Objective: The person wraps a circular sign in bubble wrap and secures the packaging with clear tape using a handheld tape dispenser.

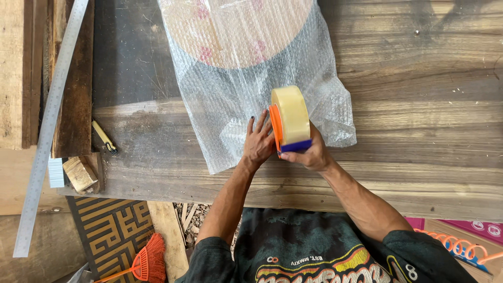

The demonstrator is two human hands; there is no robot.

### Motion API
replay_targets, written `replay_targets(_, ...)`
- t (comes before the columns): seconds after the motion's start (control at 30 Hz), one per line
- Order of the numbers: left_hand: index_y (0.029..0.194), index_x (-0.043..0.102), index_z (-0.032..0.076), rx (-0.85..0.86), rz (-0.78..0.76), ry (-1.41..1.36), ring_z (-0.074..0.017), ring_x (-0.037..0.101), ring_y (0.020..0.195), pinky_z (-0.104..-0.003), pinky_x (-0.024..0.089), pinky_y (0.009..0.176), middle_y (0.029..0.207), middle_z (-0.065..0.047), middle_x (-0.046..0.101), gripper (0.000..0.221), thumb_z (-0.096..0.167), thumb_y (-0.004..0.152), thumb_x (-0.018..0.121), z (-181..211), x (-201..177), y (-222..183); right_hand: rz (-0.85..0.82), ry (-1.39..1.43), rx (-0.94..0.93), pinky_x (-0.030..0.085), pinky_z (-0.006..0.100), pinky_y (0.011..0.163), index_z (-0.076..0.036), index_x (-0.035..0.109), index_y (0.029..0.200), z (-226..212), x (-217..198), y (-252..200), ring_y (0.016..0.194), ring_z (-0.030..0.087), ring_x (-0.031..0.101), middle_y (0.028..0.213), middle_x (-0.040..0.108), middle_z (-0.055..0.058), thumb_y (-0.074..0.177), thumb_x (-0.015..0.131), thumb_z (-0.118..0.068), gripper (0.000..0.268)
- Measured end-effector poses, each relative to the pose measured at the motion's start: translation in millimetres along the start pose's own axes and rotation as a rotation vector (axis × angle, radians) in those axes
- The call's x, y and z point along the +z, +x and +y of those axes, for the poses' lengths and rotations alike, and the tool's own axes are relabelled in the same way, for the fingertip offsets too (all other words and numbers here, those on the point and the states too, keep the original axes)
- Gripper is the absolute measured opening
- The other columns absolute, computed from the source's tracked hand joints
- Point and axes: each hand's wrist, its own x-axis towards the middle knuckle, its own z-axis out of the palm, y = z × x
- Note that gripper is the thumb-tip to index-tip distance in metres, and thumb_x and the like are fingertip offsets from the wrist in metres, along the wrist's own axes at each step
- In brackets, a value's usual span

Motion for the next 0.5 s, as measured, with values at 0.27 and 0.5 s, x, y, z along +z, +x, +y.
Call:
replay_targets(0.27,0.128,0.066,0.018,0.042,0.087,-0.015,-0.0352,0.031,0.152,-0.064,0.034,0.113,0.147,-0.010,0.055,0.037,0.023,0.093,0.058,0,13,-7,-0.031,-0.260,0.102,0.050,0.042,0.092,-0.004,0.062,0.118,17,-13,-29,0.094,0.019,0.064,0.099,0.068,0.011,0.049,0.102,-0.011,0.081)
replay_targets(0.5,0.127,0.067,0.014,0.054,0.091,-0.022,-0.0366,0.031,0.152,-0.065,0.034,0.112,0.147,-0.013,0.055,0.036,0.023,0.093,0.062,3,7,-1,-0.036,-0.289,0.118,0.049,0.040,0.092,-0.004,0.063,0.118,-11,-6,-36,0.094,0.016,0.062,0.100,0.069,0.009,0.047,0.103,-0.013,0.082)
